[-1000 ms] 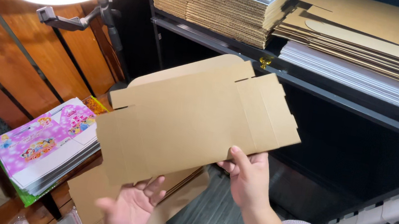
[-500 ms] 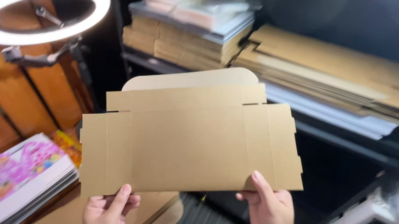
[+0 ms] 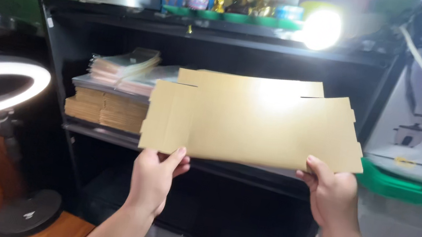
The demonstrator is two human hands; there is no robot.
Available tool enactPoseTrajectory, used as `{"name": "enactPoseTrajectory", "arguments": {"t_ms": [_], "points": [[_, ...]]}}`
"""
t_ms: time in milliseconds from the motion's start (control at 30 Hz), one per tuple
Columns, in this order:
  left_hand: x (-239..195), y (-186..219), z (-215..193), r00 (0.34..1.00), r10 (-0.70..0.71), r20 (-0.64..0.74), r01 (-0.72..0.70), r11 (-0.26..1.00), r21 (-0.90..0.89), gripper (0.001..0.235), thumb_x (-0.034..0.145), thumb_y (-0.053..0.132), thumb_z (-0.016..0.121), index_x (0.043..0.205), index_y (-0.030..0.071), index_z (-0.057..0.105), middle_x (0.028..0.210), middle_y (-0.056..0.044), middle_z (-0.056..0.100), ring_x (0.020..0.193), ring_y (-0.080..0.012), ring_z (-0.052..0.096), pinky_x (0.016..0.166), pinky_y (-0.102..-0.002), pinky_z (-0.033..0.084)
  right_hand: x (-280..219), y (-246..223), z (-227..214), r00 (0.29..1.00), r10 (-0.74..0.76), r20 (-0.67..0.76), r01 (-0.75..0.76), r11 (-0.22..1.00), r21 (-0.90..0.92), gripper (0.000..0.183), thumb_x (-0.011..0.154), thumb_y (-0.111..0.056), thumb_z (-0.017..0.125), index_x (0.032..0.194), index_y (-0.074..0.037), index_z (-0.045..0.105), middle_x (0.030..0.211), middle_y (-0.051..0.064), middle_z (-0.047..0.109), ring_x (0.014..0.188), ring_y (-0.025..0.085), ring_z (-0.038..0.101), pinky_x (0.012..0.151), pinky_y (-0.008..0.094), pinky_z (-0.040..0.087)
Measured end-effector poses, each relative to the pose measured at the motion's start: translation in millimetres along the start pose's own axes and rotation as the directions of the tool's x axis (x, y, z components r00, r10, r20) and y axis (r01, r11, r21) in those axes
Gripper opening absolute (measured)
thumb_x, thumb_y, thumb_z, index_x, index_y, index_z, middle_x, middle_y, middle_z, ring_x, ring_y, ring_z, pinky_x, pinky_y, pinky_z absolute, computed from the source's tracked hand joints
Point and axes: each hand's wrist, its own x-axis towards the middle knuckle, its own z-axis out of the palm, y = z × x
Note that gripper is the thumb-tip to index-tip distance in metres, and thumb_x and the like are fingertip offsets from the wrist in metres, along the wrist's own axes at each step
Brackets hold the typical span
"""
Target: The person sits on the floor and repeatedly picks up flat cardboard pieces, aligns them, and places them onto a stack on a nearby shelf. The person handles the cardboard by hand without using any tools.
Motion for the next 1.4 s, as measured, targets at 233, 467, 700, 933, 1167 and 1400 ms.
{"name": "enactPoseTrajectory", "arguments": {"t_ms": [233, 467, 700, 933, 1167, 1400], "points": [[80.4, -20.6, 64.3, 0.99, 0.131, 0.059, -0.14, 0.969, 0.202, 0.042, 0.078, 0.005, 0.086, 0.113, -0.009, 0.066, 0.083, -0.015, 0.072, 0.064, -0.0192, 0.074, 0.061, -0.03, 0.064, 89.3, -8.0, 8.2, 0.992, -0.129, -0.014, 0.125, 0.976, -0.178, 0.074, 0.079, 0.012, 0.077, 0.144, -0.005, 0.048, 0.122, 0.017, 0.061, 0.098, 0.035, 0.069, 0.074, 0.046, 0.066], [118.5, -22.5, 102.8, 0.986, 0.163, -0.025, -0.145, 0.931, 0.336, 0.078, 0.068, 0.003, 0.089, 0.135, -0.001, 0.051, 0.081, -0.011, 0.074, 0.069, -0.0191, 0.077, 0.074, -0.03, 0.065, 130.4, 6.2, 7.8, 0.97, -0.243, 0.001, 0.205, 0.816, -0.54, 0.105, 0.071, 0.015, 0.085, 0.158, -0.018, 0.037, 0.135, 0.027, 0.057, 0.111, 0.047, 0.066, 0.074, 0.051, 0.067], [136.5, -24.5, 93.2, 0.988, 0.133, 0.072, -0.151, 0.854, 0.498, 0.106, 0.074, 0.006, 0.089, 0.16, 0.015, 0.028, 0.089, -0.007, 0.072, 0.08, -0.0167, 0.078, 0.085, -0.029, 0.061, 146.3, 11.9, 3.7, 0.975, -0.21, 0.076, 0.187, 0.578, -0.795, 0.092, 0.057, -0.006, 0.101, 0.139, -0.019, 0.06, 0.127, 0.014, 0.067, 0.118, 0.033, 0.065, 0.086, 0.042, 0.062], [149.4, -34.9, 84.8, 0.99, 0.123, 0.062, -0.131, 0.697, 0.705, 0.068, 0.069, 0.032, 0.094, 0.131, 0.017, 0.071, 0.096, -0.005, 0.076, 0.108, -0.0223, 0.073, 0.096, -0.035, 0.056, 138.4, 8.2, 7.0, 0.996, -0.038, 0.076, 0.082, 0.661, -0.746, 0.07, 0.066, 0.006, 0.093, 0.129, 0.003, 0.063, 0.126, 0.031, 0.057, 0.103, 0.045, 0.069, 0.07, 0.039, 0.066], [149.5, -39.8, 74.8, 0.999, 0.032, -0.005, -0.021, 0.76, 0.65, 0.069, 0.066, 0.038, 0.095, 0.128, 0.016, 0.073, 0.11, -0.008, 0.078, 0.108, -0.0228, 0.074, 0.096, -0.034, 0.055, 151.3, 19.7, -0.8, 0.981, -0.081, 0.176, 0.185, 0.136, -0.973, 0.047, 0.078, -0.029, 0.089, 0.118, -0.008, 0.077, 0.114, 0.022, 0.075, 0.11, 0.035, 0.072, 0.084, 0.047, 0.063], [149.6, -42.7, 72.0, 0.997, 0.071, 0.011, -0.059, 0.719, 0.693, 0.066, 0.067, 0.039, 0.094, 0.126, 0.016, 0.074, 0.119, -0.01, 0.075, 0.119, -0.0275, 0.069, 0.098, -0.036, 0.054, 149.7, 28.8, -8.9, 0.957, -0.139, 0.255, 0.249, -0.065, -0.966, 0.044, 0.081, -0.033, 0.085, 0.114, -0.006, 0.08, 0.104, 0.023, 0.071, 0.103, 0.039, 0.074, 0.079, 0.048, 0.063]]}}
